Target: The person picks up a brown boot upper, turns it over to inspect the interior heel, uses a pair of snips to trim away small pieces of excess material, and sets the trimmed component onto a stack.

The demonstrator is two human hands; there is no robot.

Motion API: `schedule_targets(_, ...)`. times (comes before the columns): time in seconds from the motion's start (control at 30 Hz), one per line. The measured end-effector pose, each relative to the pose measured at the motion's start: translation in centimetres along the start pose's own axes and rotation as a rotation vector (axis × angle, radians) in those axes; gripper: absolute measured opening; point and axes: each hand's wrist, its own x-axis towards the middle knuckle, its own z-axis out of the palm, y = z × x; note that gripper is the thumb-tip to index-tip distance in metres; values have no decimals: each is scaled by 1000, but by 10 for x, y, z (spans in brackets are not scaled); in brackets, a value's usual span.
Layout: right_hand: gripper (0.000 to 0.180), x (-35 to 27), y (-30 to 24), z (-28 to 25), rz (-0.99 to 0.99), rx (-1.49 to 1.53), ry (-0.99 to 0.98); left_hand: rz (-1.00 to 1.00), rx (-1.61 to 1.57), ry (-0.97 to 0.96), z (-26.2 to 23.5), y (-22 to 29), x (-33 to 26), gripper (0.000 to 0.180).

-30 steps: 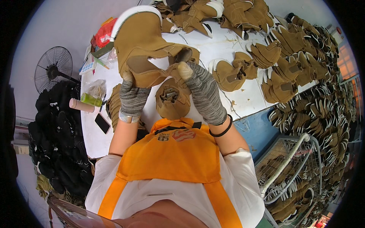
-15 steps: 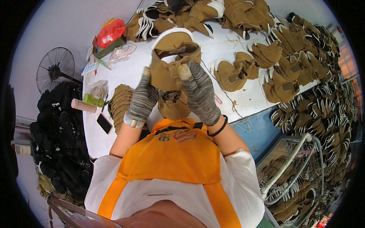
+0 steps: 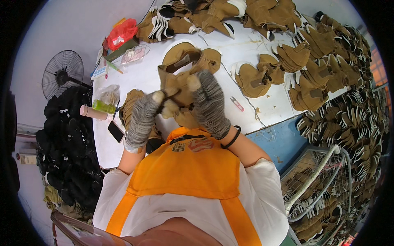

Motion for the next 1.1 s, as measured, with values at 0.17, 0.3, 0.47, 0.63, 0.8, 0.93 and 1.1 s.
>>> schedule_targets(0.17,33,-5,-6,12,-98,-128,-292,-120,251,-40,-5,-16,1,49)
schedule_targets(0.3,19,-11,6,11,-113,-227,-334,-243,-83,-36,-8,-47,2,41)
schedule_targets(0.47,21,-22,31,5,-358,-387,-376,-589,-909,19,2,-67,16,33)
schedule_targets(0.63,20,-47,80,-55,94,-298,-233,-243,-302,-163,-20,-86,13,37)
schedule_targets(0.8,35,-109,212,-117,817,-1013,-463,-279,-39,-19,-2,-63,4,35)
schedule_targets(0.93,33,-147,250,-107,782,-1201,-501,-133,-57,-7,-13,-99,6,27)
schedule_targets(1.1,33,-163,286,-109,940,-1057,-592,63,223,-48,-12,-103,3,24)
